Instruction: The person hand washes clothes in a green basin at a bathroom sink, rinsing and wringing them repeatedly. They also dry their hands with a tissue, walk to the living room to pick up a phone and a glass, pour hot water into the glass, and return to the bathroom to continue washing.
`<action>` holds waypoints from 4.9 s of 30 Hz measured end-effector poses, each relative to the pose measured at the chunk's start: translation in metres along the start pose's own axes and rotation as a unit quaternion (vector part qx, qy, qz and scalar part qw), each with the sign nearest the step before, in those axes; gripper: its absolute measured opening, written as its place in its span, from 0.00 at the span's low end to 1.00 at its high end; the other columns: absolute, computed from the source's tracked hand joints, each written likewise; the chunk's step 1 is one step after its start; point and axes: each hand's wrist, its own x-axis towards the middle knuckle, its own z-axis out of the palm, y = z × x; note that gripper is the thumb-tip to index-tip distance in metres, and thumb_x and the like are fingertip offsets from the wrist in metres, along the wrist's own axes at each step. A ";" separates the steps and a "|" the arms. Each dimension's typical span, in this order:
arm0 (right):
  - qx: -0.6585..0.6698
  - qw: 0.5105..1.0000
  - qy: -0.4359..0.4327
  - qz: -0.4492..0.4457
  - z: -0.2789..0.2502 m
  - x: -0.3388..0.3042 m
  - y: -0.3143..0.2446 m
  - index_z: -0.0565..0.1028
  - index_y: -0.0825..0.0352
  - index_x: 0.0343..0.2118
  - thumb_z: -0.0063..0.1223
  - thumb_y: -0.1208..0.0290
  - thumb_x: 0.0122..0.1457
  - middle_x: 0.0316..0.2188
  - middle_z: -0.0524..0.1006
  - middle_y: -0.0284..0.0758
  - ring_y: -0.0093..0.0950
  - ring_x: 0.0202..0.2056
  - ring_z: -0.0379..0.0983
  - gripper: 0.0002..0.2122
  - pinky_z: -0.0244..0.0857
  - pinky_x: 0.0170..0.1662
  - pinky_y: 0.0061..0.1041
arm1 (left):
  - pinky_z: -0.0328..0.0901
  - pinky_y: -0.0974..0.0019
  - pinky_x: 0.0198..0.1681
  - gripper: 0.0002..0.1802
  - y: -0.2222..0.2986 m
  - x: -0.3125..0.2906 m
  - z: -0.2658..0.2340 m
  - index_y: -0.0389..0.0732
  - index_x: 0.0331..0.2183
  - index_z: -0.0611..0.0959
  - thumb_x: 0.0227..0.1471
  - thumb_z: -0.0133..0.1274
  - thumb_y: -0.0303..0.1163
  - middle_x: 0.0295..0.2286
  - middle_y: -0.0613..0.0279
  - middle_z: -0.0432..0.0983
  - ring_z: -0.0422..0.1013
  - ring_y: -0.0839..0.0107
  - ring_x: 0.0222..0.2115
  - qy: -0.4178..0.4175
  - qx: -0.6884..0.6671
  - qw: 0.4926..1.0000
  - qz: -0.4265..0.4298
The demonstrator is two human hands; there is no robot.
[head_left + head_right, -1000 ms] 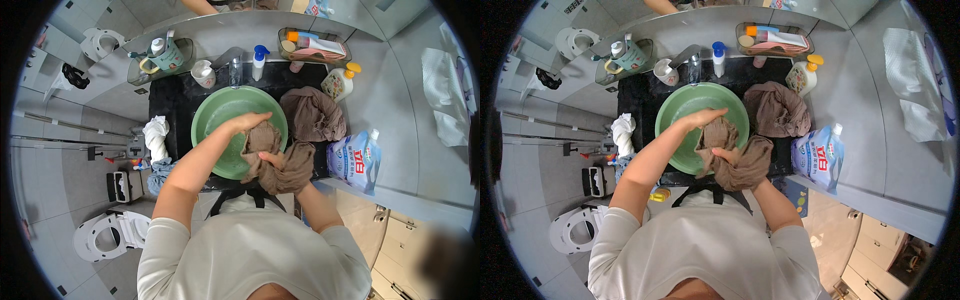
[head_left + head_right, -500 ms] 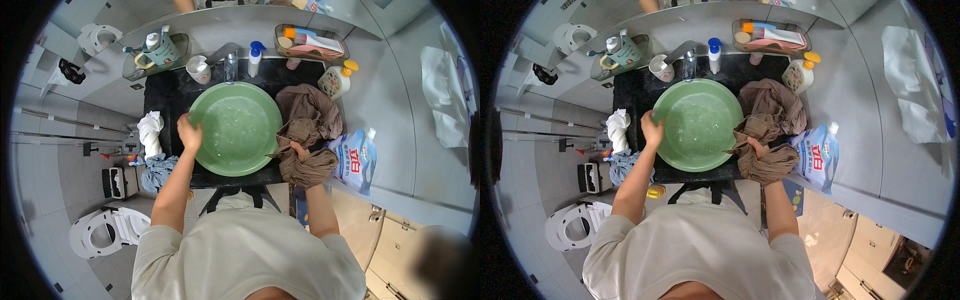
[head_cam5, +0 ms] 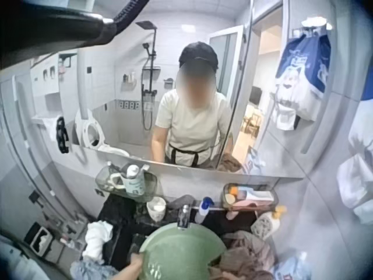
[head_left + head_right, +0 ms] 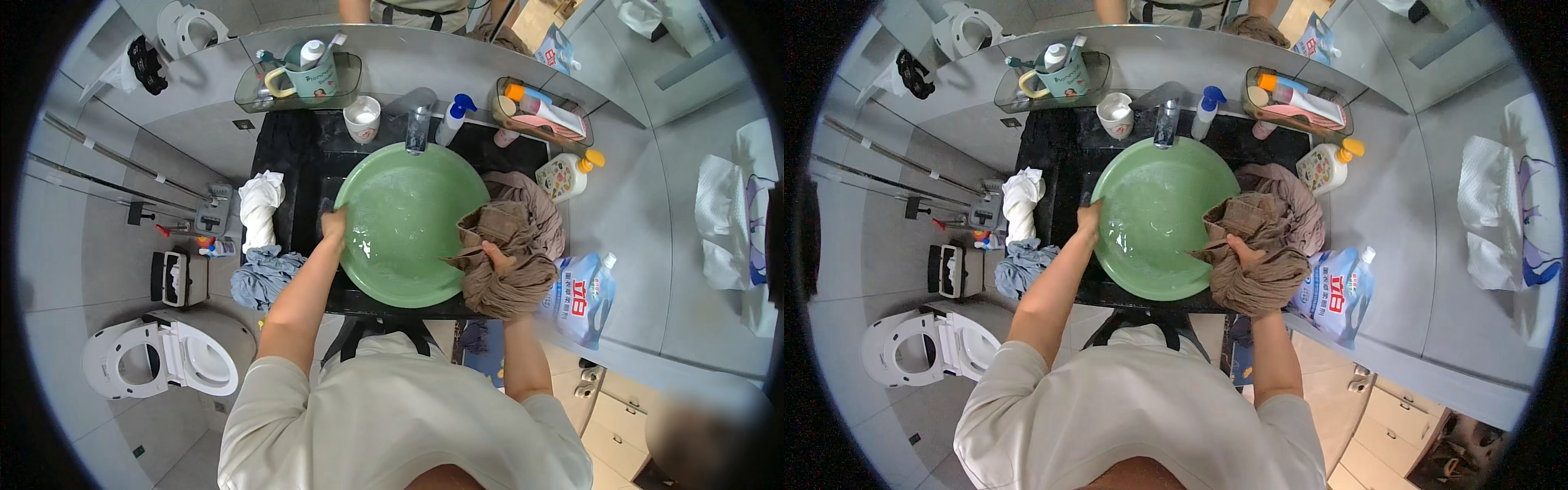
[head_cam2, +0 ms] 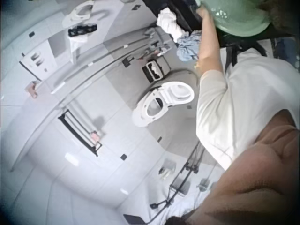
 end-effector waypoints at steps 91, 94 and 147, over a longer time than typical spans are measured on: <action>0.509 0.853 -0.023 0.114 -0.024 -0.031 -0.036 0.69 0.65 0.44 0.45 0.60 0.58 0.37 0.74 0.33 0.30 0.35 0.71 0.16 0.68 0.40 0.31 | 0.66 0.66 0.32 0.10 -0.077 0.018 0.087 0.40 0.31 0.79 0.50 0.48 0.34 0.28 0.58 0.77 0.73 0.63 0.28 -0.257 0.578 0.697 0.338; 0.513 0.848 -0.035 0.128 -0.023 -0.022 -0.034 0.69 0.65 0.45 0.47 0.60 0.57 0.37 0.74 0.33 0.30 0.36 0.71 0.17 0.68 0.41 0.32 | 0.66 0.66 0.32 0.11 -0.074 0.019 0.085 0.40 0.31 0.79 0.51 0.48 0.35 0.27 0.59 0.77 0.73 0.64 0.28 -0.261 0.547 0.722 0.333; 0.216 0.924 -0.293 0.118 0.013 -0.018 0.033 0.71 0.67 0.43 0.55 0.63 0.52 0.40 0.73 0.35 0.29 0.40 0.69 0.17 0.65 0.44 0.29 | 0.57 0.78 0.23 0.17 0.248 -0.076 -0.083 0.38 0.33 0.81 0.56 0.44 0.41 0.21 0.71 0.72 0.63 0.84 0.20 -0.302 0.004 0.928 0.216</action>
